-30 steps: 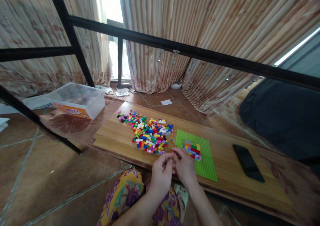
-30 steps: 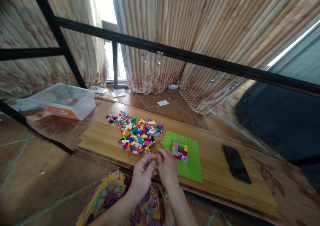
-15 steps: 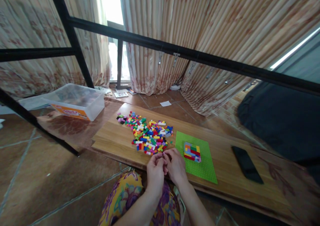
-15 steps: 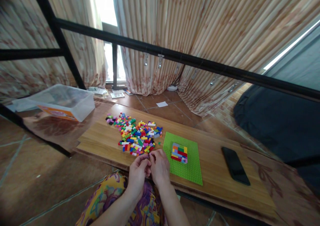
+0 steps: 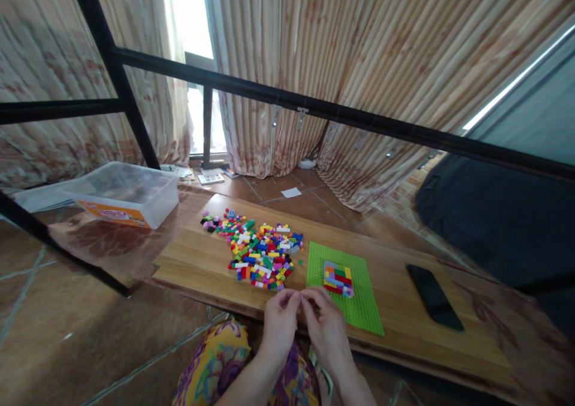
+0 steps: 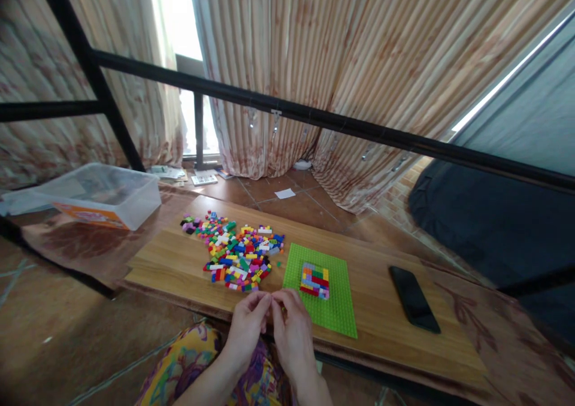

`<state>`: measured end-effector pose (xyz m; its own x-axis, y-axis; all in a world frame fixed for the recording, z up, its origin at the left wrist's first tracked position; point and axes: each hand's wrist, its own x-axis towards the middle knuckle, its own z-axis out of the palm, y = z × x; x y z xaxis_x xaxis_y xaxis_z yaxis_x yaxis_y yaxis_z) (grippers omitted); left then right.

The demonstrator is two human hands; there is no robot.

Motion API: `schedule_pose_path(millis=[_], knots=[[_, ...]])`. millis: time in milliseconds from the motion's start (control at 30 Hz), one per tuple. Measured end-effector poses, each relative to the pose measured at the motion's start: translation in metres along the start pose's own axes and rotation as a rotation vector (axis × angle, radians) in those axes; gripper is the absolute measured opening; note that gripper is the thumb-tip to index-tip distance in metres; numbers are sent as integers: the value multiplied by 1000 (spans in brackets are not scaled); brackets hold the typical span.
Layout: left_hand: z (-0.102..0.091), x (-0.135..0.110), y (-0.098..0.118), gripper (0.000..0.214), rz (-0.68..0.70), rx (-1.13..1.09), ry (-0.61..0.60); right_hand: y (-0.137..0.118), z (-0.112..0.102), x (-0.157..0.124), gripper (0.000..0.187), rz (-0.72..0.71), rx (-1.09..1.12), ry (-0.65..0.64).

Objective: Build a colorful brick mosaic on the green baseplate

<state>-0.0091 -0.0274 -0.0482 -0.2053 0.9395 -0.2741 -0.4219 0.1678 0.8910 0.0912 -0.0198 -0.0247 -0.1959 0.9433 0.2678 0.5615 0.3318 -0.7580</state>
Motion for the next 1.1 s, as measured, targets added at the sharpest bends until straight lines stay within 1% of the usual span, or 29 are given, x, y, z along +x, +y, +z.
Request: schedule_pose_path(millis=[100, 167, 233, 333, 467, 533, 633, 767, 933, 1100], knots=[[2, -2, 4, 34, -37, -48, -49, 4, 3, -3, 23, 60, 89, 60], [3, -3, 7, 35, -49, -56, -71, 9, 4, -6, 23, 74, 123, 90], [4, -4, 8, 37, -58, -36, -83, 17, -1, -9, 24, 75, 118, 116], [5, -4, 7, 38, -75, 5, -89, 36, -18, -14, 26, 107, 23, 207], [6, -3, 6, 33, -90, 35, -93, 65, -51, -13, 31, 163, -168, 366], [7, -4, 6, 31, -94, 44, -89, 75, -63, -9, 33, 160, -240, 369], [8, -4, 7, 28, -98, 54, -86, 84, -71, 1, 36, 120, -292, 344], [7, -5, 7, 26, -102, 55, -92, 90, -69, 7, 37, 76, -328, 324], [7, -4, 7, 27, -105, 52, -107, 96, -65, 6, 36, 59, -393, 337], [8, -4, 8, 24, -108, 62, -114, 99, -64, 4, 32, 67, -305, 365]])
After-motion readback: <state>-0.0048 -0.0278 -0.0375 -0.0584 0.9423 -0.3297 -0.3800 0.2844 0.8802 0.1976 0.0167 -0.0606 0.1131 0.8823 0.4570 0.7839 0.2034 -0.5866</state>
